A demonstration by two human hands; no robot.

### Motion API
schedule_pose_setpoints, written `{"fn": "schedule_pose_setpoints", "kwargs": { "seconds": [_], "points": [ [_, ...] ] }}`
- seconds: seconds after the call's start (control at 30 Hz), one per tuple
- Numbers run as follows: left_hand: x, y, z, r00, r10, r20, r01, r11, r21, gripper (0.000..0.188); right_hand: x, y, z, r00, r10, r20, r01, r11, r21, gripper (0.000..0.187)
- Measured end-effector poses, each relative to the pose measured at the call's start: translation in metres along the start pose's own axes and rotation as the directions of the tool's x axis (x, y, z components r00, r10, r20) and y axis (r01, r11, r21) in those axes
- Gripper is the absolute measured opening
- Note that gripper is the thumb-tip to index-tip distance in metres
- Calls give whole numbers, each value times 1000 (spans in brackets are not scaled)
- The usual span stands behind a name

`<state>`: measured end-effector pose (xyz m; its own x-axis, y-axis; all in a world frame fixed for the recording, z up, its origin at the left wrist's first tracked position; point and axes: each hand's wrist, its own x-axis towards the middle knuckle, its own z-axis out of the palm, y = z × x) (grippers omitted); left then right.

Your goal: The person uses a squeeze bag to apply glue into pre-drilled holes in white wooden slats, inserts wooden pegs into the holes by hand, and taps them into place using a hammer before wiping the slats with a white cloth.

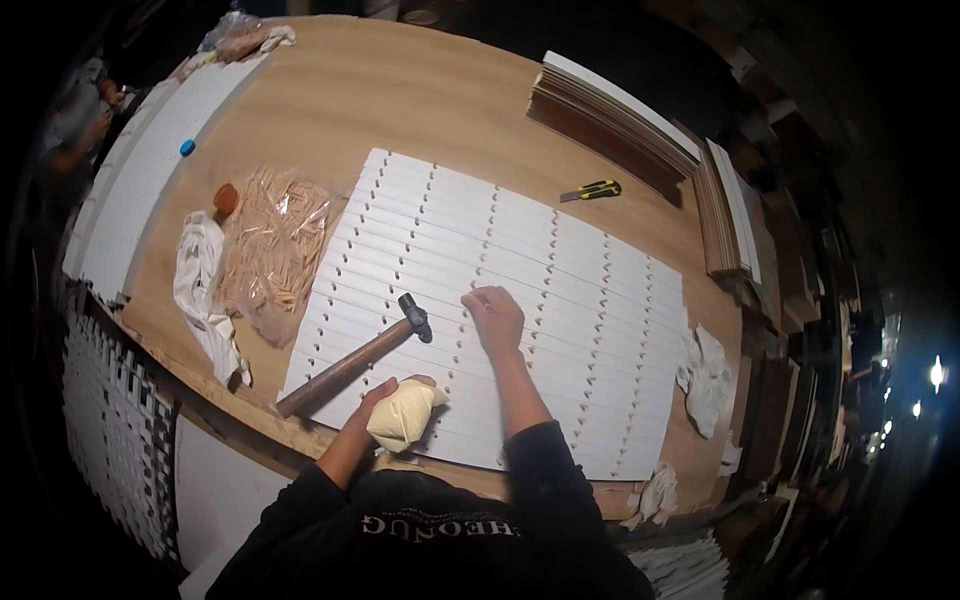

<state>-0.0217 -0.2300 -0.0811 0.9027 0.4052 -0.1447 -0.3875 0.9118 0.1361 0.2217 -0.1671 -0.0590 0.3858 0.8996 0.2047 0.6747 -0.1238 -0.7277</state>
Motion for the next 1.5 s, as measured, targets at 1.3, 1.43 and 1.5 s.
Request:
{"fn": "schedule_pose_setpoints", "kwargs": {
  "seconds": [1.3,1.43,1.5],
  "points": [
    [-2,-3,-2,1000,15,18,-14,999,-51,63,26,-2,-39,938,190,289,-345,583,735,16],
    [-1,-1,1,1000,18,22,-18,1000,-20,63,13,-10,-45,904,188,384,-413,153,898,19],
    [-1,-2,2,999,32,24,-31,999,-10,63,7,-16,-44,898,211,386,-404,51,913,17]
  ]
}}
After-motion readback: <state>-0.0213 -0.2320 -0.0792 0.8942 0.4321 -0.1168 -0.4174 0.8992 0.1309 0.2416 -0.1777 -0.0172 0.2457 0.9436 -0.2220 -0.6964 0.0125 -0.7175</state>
